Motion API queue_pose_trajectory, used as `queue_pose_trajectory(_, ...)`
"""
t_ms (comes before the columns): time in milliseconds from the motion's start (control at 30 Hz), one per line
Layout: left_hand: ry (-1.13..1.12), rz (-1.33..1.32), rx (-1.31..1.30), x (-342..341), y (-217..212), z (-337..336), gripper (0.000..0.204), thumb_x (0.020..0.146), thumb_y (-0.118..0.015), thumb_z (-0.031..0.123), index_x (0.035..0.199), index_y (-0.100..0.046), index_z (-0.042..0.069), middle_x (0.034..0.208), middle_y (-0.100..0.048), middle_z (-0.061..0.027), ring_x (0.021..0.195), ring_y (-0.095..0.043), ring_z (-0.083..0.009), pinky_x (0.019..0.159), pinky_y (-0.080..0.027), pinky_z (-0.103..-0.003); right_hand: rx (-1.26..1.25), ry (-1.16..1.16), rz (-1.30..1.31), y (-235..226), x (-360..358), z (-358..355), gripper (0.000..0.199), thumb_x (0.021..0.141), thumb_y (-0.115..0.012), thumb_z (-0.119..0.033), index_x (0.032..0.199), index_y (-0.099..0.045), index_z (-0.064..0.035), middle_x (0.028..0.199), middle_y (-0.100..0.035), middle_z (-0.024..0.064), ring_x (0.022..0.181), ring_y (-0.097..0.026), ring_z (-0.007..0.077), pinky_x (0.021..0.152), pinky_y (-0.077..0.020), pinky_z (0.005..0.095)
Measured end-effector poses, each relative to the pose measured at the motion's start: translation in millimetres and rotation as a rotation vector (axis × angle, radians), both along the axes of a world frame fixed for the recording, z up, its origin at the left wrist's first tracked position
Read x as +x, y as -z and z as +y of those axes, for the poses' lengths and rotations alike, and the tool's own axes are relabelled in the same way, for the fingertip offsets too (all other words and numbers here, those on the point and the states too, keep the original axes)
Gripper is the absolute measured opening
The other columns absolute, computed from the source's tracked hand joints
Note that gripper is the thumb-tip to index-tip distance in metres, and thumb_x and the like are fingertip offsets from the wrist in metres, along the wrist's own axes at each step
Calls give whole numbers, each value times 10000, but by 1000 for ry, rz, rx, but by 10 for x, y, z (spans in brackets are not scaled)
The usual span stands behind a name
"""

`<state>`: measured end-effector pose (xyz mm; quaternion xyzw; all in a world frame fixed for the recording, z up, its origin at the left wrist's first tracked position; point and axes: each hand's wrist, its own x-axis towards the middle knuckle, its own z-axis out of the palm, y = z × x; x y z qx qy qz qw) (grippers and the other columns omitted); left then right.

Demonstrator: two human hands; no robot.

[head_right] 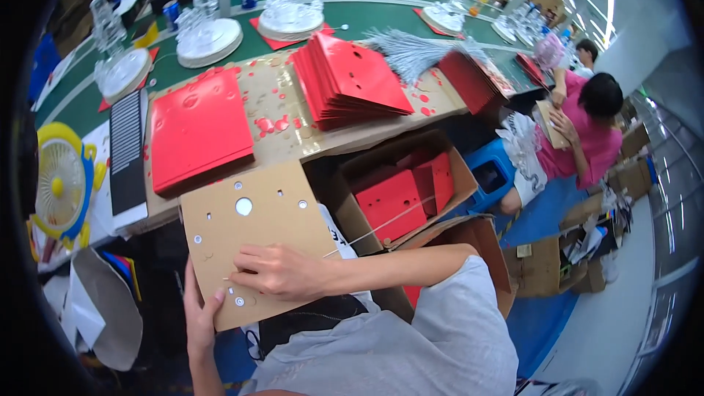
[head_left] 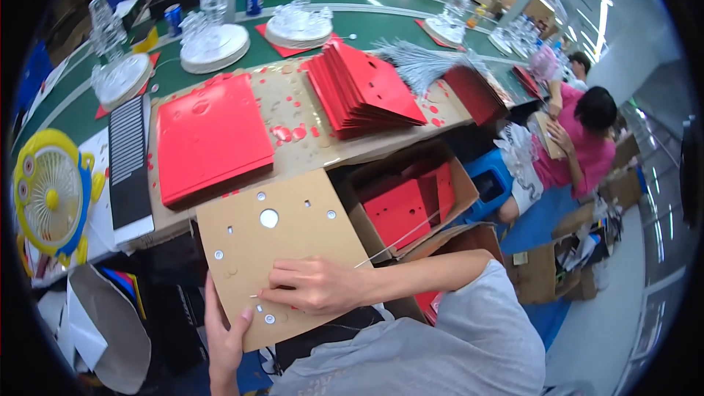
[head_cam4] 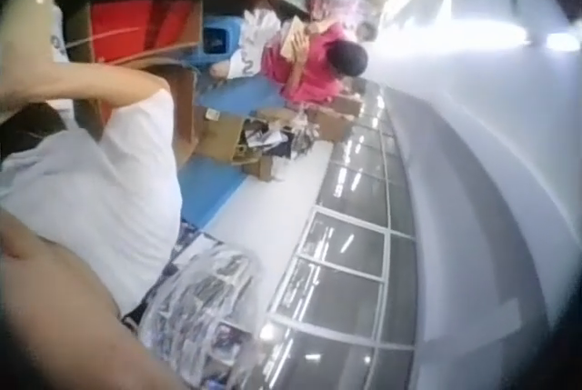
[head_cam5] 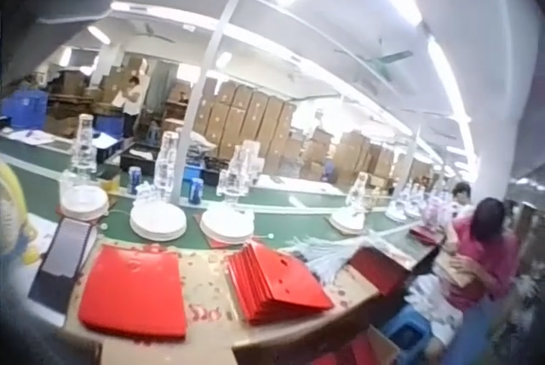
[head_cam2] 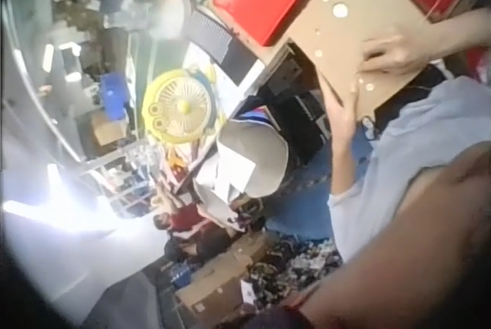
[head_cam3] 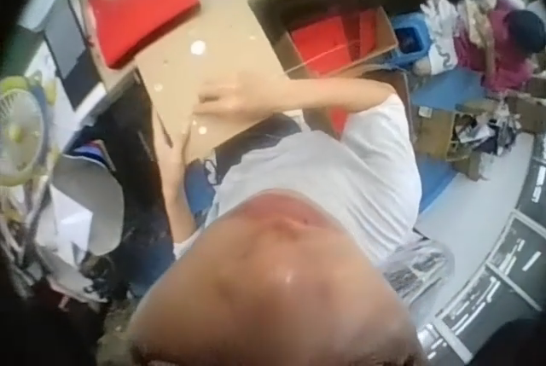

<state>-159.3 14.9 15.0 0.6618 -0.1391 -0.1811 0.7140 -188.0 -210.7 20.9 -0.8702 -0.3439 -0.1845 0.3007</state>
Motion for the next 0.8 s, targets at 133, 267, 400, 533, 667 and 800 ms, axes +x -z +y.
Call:
queue_pose_trajectory(133, 44, 201, -90, -79, 133, 3, 939, 786, -629, 17, 1579, -126, 18, 1542, -337, -193, 1376, -427, -297, 1147, -321, -379, 64, -84, -74, -5, 6, -30, 299, 724, -685, -63, 1011, -664, 16, 864, -535, 69, 798, -590, 200, 562, -528, 327)
queue_pose_trajectory(267, -9, 272, -217, -77, 14, -45, 975, 774, -675, 30, 1583, -132, 33, 1526, -372, -186, 1373, -438, -293, 1145, -342, -393, 46, -144, -75, -41, 29, -60, 266, 747, -671, -92, 992, -662, 11, 849, -524, 71, 779, -589, 197, 549, -510, 328)
queue_pose_trajectory(400, -39, 265, -302, -36, 55, -104, 999, 771, -718, 13, 1584, -139, 46, 1517, -394, -173, 1377, -438, -282, 1139, -358, -398, -33, -154, -76, -103, 12, -131, 255, 761, -648, -124, 984, -669, -1, 804, -495, 74, 700, -585, 204, 520, -475, 327)
queue_pose_trajectory(533, -36, 273, -323, 21, 3, -116, 968, 800, -680, -44, 1594, -141, 88, 1501, -414, -162, 1348, -464, -249, 1112, -380, -365, -78, -34, 32, -232, -53, -66, 360, 597, -690, -38, 954, -714, -3, 744, -542, 64, 652, -581, 208, 532, -481, 326)
queue_pose_trajectory(667, -16, 297, -314, 58, 30, -121, 945, 818, -627, -65, 1599, -118, 95, 1433, -467, -207, 1309, -494, -229, 1094, -389, -358, -93, 26, 60, -192, -69, -3, 421, 558, -715, -21, 977, -753, -33, 727, -535, 46, 626, -573, 184, 515, -475, 313)
queue_pose_trajectory(800, -38, 274, -324, 13, 57, -86, 943, 821, -624, -58, 1598, -110, 86, 1429, -472, -206, 1304, -499, -226, 1093, -389, -358, -103, 66, 72, -163, -73, 47, 443, 553, -736, -4, 991, -768, -54, 717, -512, 37, 611, -559, 163, 503, -466, 298)
